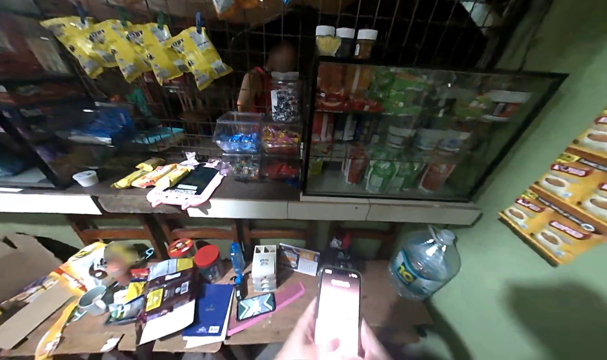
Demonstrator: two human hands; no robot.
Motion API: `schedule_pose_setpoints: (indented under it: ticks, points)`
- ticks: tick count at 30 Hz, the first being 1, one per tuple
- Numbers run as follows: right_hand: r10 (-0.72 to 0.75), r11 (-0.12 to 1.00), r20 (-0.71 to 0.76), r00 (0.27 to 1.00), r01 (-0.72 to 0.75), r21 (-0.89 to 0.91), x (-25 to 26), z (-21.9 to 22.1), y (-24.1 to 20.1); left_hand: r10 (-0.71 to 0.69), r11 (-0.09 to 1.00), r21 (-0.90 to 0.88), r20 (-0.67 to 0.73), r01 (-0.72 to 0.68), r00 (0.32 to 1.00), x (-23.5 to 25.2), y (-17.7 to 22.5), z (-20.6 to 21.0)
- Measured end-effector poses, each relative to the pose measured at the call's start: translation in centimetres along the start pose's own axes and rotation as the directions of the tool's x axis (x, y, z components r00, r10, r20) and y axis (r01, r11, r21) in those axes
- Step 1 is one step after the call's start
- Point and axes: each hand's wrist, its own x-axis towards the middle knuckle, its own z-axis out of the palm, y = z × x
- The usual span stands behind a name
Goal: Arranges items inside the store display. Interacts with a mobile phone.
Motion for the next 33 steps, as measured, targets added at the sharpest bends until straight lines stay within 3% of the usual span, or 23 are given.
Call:
schedule_pose_setpoints:
  ticks: [4,9,15,33]
  points:
    - [0.032,0.999,0.017,0.999,-0.033,0.011,-0.3,0.1,-0.1,-0.048,0.999,0.002,0.001,0.048,0.999,-0.4,0.2,-0.1]
    - [0.037,0.999,0.024,0.999,-0.038,0.032,-0.1,0.3,0.0,-0.013,1.000,-0.019,-0.009,0.013,1.000,-0.6,0.1,-0.3]
    - [-0.024,0.999,0.038,0.999,0.022,0.040,0.1,0.4,0.4,-0.026,1.000,0.012,-0.039,0.027,0.999,-0.9,-0.2,-0.2]
    - [-0.030,0.998,0.050,0.998,0.027,0.057,-0.7,0.0,0.8,-0.041,0.999,-0.023,0.017,0.041,0.999,-1.1,-0.3,0.1]
